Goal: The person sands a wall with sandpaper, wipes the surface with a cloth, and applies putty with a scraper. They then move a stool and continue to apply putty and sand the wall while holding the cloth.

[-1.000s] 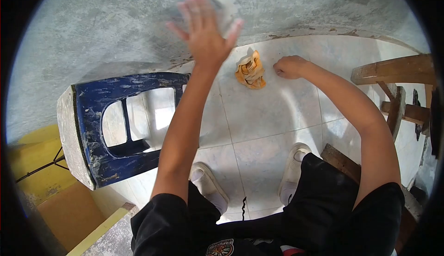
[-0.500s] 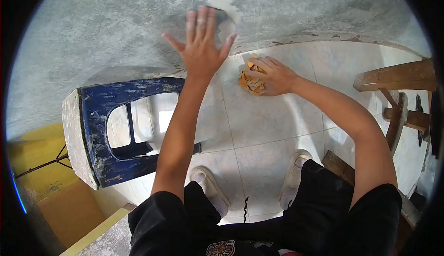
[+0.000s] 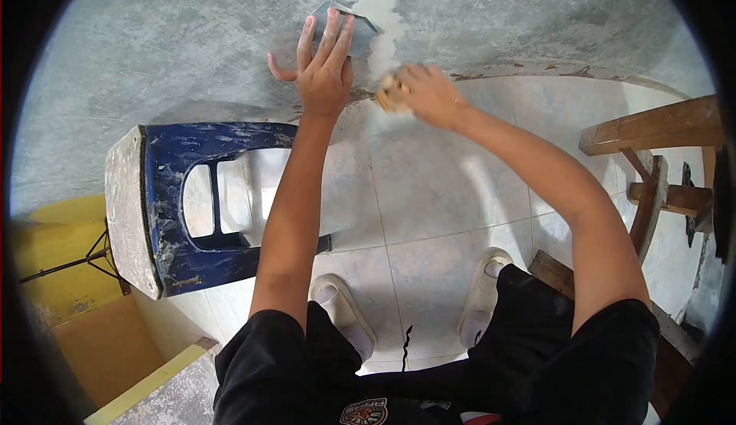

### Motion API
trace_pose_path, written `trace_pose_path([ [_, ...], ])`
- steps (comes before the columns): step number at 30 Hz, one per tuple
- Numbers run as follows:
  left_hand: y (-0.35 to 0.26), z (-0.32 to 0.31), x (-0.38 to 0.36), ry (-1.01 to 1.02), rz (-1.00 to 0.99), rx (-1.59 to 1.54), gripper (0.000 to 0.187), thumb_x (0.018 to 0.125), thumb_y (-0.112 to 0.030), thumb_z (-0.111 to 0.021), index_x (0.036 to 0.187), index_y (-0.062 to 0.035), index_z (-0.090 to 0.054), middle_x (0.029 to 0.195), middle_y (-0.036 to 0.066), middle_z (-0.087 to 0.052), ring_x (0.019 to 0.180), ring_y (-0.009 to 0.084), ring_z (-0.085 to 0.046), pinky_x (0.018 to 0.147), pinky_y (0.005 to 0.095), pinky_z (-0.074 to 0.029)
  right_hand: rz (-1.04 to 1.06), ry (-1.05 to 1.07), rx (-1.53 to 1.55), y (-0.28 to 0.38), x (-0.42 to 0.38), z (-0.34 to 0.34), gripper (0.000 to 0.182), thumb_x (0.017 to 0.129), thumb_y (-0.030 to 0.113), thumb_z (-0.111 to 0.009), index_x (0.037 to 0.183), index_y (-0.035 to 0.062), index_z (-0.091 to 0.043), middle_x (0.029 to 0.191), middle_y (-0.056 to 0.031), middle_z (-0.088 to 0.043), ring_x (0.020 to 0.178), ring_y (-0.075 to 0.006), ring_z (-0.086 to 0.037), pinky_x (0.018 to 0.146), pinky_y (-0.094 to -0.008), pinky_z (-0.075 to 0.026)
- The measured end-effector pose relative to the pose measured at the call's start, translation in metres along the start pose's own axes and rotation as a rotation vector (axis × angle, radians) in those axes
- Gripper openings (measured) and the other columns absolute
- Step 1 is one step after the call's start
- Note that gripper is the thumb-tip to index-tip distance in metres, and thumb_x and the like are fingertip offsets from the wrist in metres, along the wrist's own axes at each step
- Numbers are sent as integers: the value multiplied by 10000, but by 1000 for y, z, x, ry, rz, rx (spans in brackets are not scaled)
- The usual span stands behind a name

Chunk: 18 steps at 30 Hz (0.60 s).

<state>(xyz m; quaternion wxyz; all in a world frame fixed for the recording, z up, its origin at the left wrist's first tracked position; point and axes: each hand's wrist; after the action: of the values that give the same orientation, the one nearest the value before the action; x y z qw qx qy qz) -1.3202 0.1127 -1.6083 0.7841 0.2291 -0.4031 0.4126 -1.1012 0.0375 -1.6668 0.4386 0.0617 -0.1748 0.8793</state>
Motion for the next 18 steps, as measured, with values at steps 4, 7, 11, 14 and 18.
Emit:
trace_pose_path([
  [4,-2,33,10,-18,-53,-80,470,887,-111,-631,1323,-273,-697,1409,-97,-645,1334,155,-538,1142,543,-52,-50,-568,-84,-50,44,76,354,891,243,-698,1236,268,-621,1207,21,-580,1069,-173,-524,829,-375,-366],
  [7,1,78,19,-55,-39,-159,420,868,6,-626,1269,-78,-721,1280,89,-720,1227,268,-626,1093,478,-280,-105,-750,-129,-82,69,117,321,901,252,-685,1205,335,-626,1247,17,-578,1151,-192,-520,889,-412,-359],
  [11,4,92,25,-275,93,-345,268,976,0,-638,1226,89,-673,1038,165,-726,943,208,-680,801,277,-498,-237,-703,-44,-73,82,130,570,883,360,-712,1427,294,-556,1512,-105,-465,1458,-317,-330,1211,-510,-133],
  [14,-12,85,12,-276,516,-812,321,977,-35,-643,1278,76,-653,1144,181,-716,1032,246,-659,853,348,-479,-44,-583,-162,-62,75,70,333,917,293,-682,1232,366,-600,1225,47,-577,1144,-173,-515,880,-413,-358],
  [18,-28,75,8,-249,504,-723,351,996,-28,-619,1326,90,-617,1116,177,-706,983,230,-652,876,339,-499,242,-401,-478,-49,28,-5,449,878,233,-721,1266,316,-511,1270,82,-549,1145,-120,-507,867,-353,-380],
])
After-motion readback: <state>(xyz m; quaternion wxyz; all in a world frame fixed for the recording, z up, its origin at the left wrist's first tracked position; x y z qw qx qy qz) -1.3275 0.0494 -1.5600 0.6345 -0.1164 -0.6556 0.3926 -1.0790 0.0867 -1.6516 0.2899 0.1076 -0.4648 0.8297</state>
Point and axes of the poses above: each hand's wrist, its own x-axis towards the middle knuckle, its own z-axis out of the back of the hand, y = z × x
